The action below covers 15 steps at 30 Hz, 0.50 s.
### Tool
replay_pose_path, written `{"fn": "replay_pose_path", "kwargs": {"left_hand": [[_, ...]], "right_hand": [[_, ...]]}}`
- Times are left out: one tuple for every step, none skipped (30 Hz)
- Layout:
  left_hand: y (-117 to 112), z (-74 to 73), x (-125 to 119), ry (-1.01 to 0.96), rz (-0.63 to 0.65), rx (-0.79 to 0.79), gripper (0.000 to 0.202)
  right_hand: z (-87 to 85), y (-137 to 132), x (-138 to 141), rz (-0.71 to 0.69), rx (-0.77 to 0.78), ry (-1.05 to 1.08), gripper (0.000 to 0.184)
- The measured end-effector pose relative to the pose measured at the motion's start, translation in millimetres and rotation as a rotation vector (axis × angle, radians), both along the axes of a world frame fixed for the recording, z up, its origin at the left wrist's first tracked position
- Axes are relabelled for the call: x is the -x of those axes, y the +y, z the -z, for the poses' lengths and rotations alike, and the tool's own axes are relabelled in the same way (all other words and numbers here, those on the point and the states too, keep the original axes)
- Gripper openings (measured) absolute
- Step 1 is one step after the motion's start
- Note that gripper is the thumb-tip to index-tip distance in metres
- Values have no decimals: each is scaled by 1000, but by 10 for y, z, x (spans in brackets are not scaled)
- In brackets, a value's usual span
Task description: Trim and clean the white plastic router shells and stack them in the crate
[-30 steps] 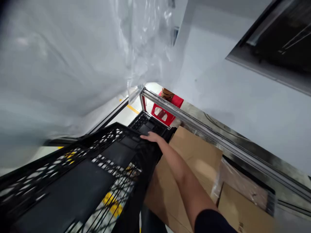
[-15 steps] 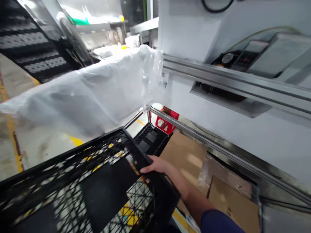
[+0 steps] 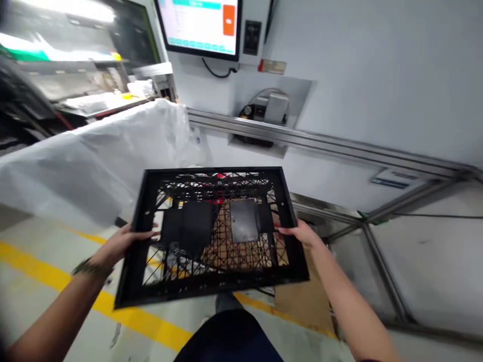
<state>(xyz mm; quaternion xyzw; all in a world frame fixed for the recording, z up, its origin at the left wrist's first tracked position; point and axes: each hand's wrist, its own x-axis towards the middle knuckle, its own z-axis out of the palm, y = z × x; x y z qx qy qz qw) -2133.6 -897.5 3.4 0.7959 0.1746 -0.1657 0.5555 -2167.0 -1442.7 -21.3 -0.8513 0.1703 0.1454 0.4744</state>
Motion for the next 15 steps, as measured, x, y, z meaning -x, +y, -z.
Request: {"fn": "replay_pose_path", "kwargs": {"left_hand": [[-201, 155, -297, 9, 43, -44, 59], [-395, 318, -558, 18, 73, -116, 52], [-572, 480, -778, 14, 95, -202, 46], [-723, 631, -957, 10, 112, -292, 40], [-846, 765, -1102, 1, 129, -373, 37], [-940, 878, -1221, -10, 152, -440, 37], [-1009, 970, -1322, -22, 178, -494, 37], [-1056, 1046, -1414, -37, 208, -532, 39], [-1087, 1109, -1497, -54, 238, -557, 42], [-1107, 1165, -1574, -73, 265, -574, 43], [-1119, 1218, -1640, -92, 287, -584, 45], [-1126, 1272, -1692, -109, 303, -588, 45], [-1129, 1330, -1725, -121, 310, -590, 45], [-1129, 1394, -1736, -124, 310, -592, 45], [-1124, 1465, -1722, -120, 303, -596, 45]], "right_hand": [[118, -69, -68, 42, 129, 8, 56], [239, -140, -140, 81, 229, 19, 53], [357, -216, -206, 116, 314, 35, 50], [467, -298, -259, 144, 367, 52, 48], [566, -383, -297, 163, 420, 70, 46], [654, -471, -324, 173, 466, 90, 45], [729, -558, -346, 176, 503, 109, 45], [793, -642, -372, 176, 533, 125, 45], [849, -720, -408, 173, 558, 138, 46], [896, -788, -459, 168, 580, 150, 46], [936, -844, -529, 162, 598, 159, 46], [971, -884, -616, 154, 613, 165, 45], [1001, -904, -715, 146, 625, 169, 44], [1028, -904, -822, 138, 636, 169, 44], [1052, -881, -928, 130, 647, 165, 43]]}}
